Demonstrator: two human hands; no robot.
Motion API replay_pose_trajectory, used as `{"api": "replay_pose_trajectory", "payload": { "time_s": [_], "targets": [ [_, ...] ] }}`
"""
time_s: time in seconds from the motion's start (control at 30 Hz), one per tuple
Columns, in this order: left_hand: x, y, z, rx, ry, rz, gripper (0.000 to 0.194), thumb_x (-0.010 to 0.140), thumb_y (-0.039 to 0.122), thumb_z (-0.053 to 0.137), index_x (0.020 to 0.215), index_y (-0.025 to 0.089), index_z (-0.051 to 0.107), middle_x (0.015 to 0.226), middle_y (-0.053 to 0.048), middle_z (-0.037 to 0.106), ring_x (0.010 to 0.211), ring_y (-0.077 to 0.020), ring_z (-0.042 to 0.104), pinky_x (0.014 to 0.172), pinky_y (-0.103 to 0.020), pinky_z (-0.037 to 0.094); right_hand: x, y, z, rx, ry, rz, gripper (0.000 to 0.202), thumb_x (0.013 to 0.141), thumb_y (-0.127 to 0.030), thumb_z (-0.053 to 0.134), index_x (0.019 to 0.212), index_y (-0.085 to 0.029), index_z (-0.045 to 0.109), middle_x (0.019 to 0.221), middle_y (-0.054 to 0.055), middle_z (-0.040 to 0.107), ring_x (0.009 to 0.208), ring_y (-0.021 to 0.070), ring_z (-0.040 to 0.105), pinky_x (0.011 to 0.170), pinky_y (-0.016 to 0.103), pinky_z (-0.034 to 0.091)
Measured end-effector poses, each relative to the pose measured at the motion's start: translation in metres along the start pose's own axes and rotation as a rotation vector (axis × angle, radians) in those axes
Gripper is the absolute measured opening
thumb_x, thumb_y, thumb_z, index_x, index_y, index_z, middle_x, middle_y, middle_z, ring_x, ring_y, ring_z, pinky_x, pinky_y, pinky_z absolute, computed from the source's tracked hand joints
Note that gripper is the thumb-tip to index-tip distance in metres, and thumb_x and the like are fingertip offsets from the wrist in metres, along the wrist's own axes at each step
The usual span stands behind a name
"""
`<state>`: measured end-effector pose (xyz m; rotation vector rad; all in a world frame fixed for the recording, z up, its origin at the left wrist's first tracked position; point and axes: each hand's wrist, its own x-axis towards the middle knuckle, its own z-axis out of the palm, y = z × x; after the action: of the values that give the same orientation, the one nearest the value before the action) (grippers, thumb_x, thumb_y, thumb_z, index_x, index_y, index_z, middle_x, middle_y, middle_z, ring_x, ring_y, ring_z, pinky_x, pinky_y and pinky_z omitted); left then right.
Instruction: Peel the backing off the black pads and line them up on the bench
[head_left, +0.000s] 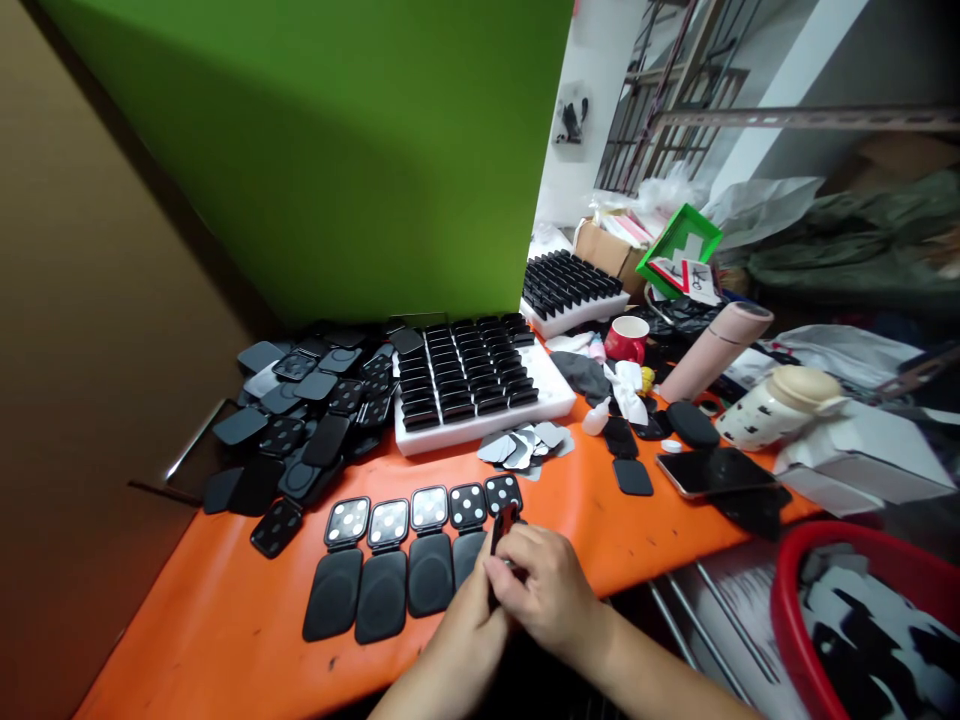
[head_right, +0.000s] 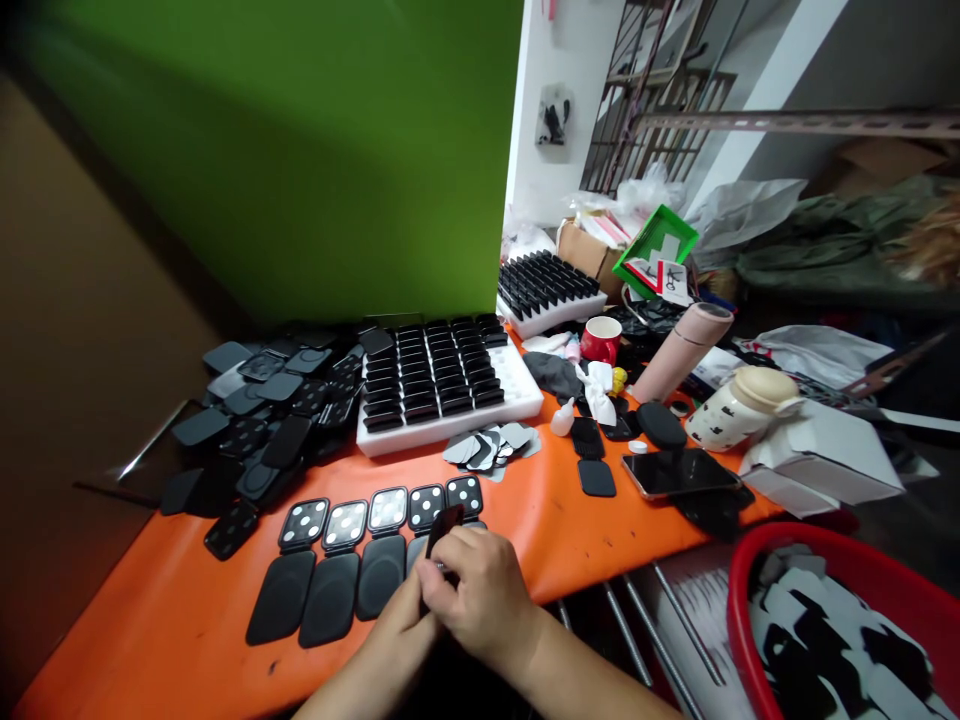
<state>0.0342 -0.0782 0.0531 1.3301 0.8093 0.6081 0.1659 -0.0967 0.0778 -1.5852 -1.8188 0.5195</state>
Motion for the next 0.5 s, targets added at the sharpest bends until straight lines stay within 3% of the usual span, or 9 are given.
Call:
{"api": "replay_pose_trajectory", "payload": {
  "time_s": [0.1,0.23,0.37,0.5],
  "targets": [
    [0.002,0.005,-0.004,-0.147,0.05,-0.091,0.049,0.076,0.018,0.053,0.124,0.02,0.046,0.123,-0.006,0.053,0.114,-0.0264,0.046,0.097,-0.037,0.035,-0.001,-0.004,0.0,0.106,-0.01,0.044,0.022,0.088,-0.031,0.042,0.077,-0.019,0.057,0.074,0.001,0.056,0.069,0.0134,0.052,0.062,0.023,0.039],
    [0.002,0.005,-0.008,-0.261,0.067,-0.174,0.062,0.07,0.012,0.054,0.129,0.022,0.039,0.129,-0.004,0.049,0.122,-0.0255,0.037,0.1,-0.035,0.032,0.001,-0.006,-0.009,0.176,-0.053,0.122,0.019,0.09,-0.024,0.038,0.098,-0.022,0.055,0.091,0.002,0.057,0.082,0.0147,0.054,0.073,0.024,0.042],
    [0.001,-0.004,-0.006,-0.062,0.111,-0.092,0.065,0.076,0.015,0.052,0.136,0.022,0.028,0.138,-0.004,0.039,0.127,-0.0239,0.031,0.104,-0.036,0.024,-0.001,-0.007,-0.011,0.059,-0.12,0.12,0.018,0.09,-0.024,0.039,0.094,-0.024,0.056,0.083,0.001,0.056,0.076,0.0153,0.053,0.07,0.025,0.042],
    [0.001,-0.009,-0.004,0.164,0.133,-0.006,0.06,0.084,0.019,0.043,0.139,0.024,0.02,0.137,-0.007,0.039,0.123,-0.0229,0.038,0.104,-0.036,0.024,-0.002,-0.012,-0.008,-0.103,-0.146,0.121,0.015,0.089,-0.022,0.04,0.086,-0.02,0.055,0.083,0.003,0.056,0.077,0.0175,0.052,0.07,0.028,0.041]
  ]
}}
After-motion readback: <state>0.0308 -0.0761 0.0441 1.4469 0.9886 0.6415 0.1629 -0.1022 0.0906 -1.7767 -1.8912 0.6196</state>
